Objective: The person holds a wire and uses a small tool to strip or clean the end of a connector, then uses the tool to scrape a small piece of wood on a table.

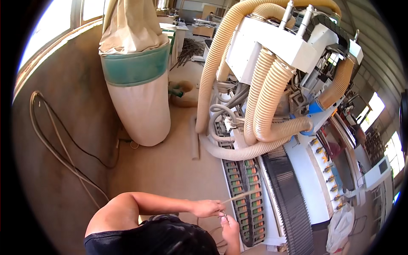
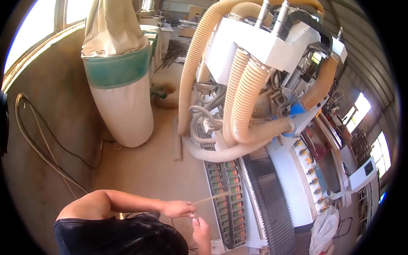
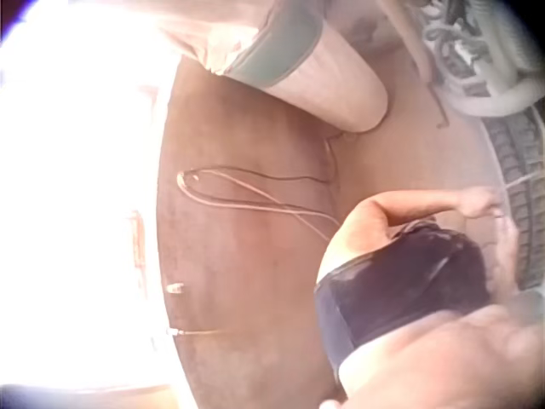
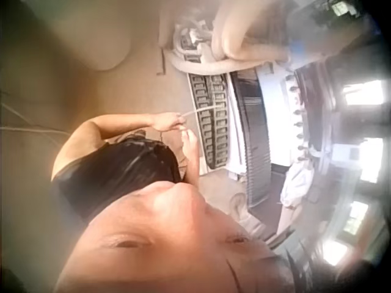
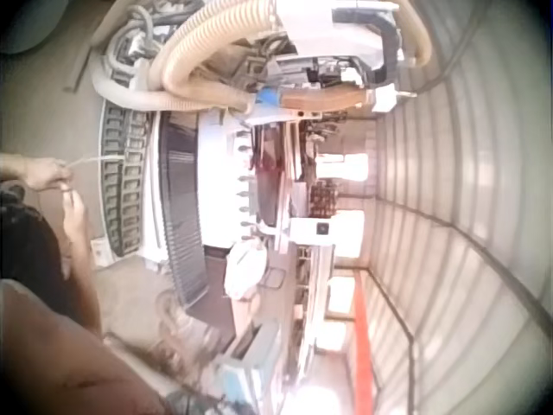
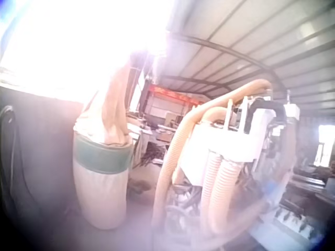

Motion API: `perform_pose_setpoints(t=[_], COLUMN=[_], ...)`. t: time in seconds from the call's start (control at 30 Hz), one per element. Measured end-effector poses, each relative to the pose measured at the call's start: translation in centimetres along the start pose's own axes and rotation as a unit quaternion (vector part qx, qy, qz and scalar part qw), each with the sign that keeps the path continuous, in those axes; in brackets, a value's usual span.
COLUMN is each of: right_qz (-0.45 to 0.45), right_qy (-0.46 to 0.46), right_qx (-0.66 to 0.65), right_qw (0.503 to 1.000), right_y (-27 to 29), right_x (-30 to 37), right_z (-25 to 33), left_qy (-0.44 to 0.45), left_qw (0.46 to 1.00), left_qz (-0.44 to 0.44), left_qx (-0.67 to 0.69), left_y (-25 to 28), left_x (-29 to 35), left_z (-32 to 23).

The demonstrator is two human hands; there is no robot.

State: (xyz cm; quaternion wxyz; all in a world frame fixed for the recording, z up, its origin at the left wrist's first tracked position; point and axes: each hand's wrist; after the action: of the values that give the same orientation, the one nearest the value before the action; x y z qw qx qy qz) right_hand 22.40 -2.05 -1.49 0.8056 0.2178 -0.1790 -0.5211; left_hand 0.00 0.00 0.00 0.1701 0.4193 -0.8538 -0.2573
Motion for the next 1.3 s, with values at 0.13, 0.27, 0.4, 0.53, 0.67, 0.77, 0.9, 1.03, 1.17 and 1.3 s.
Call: perform_pose_setpoints(t=[0.13, 0.27, 0.4, 0.53, 0.67, 0.77, 0.9, 1.03, 1.17, 1.3], right_qz=[0.034, 0.037, -0.014, -0.048, -0.065, -0.018, 0.024, 0.03, 0.001, 0.003], right_qy=[0.009, 0.02, 0.104, 0.087, 0.068, 0.027, 0.006, 0.02, 0.153, 0.058], right_qx=[-0.102, -0.056, 0.162, 0.209, 0.05, -0.013, -0.065, -0.046, 0.157, 0.035], right_qw=[0.994, 0.998, 0.981, 0.973, 0.994, 0.999, 0.998, 0.998, 0.976, 0.998], right_y=[0.5, 1.4, 0.8, 0.4, 0.9, 1.4, 0.8, 0.7, 0.0, -0.9], right_x=[1.2, 1.7, 1.9, 2.1, 2.2, 2.6, 2.6, 2.0, 0.5, -0.5], right_z=[-0.4, 0.9, 1.8, 1.3, 1.2, 3.1, 3.1, 3.5, 5.0, 2.6], left_qy=[-0.034, -0.014, 0.047, 0.118, -0.079, -0.11, -0.089, -0.08, 0.091, 0.04], left_qw=[0.998, 0.999, 0.996, 0.987, 0.992, 0.987, 0.993, 0.992, 0.985, 0.988], left_qz=[-0.04, -0.01, -0.039, 0.03, -0.08, -0.085, -0.076, -0.097, -0.009, 0.016], left_qx=[0.023, -0.052, 0.06, 0.103, 0.051, 0.076, 0.013, 0.01, 0.147, 0.149], left_y=[-0.5, -0.3, -2.6, -1.9, -3.0, -2.5, -1.2, -2.4, -1.9, -0.8], left_x=[0.6, 0.3, -0.4, -1.2, -0.5, 0.3, 1.4, 1.4, 0.9, 0.6], left_z=[-1.7, -2.8, -0.5, -0.9, -0.4, -0.9, -1.5, 0.2, 1.9, 3.0])
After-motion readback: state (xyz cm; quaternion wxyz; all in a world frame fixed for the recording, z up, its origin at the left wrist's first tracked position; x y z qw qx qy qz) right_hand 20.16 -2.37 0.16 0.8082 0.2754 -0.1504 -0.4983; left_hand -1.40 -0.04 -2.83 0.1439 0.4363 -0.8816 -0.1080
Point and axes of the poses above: each hand's wrist, its own x-axis away from the middle knuckle, its own y-axis out of the back of the hand, z = x × y, and after that the axes turned 4 degrees about y, right-handed
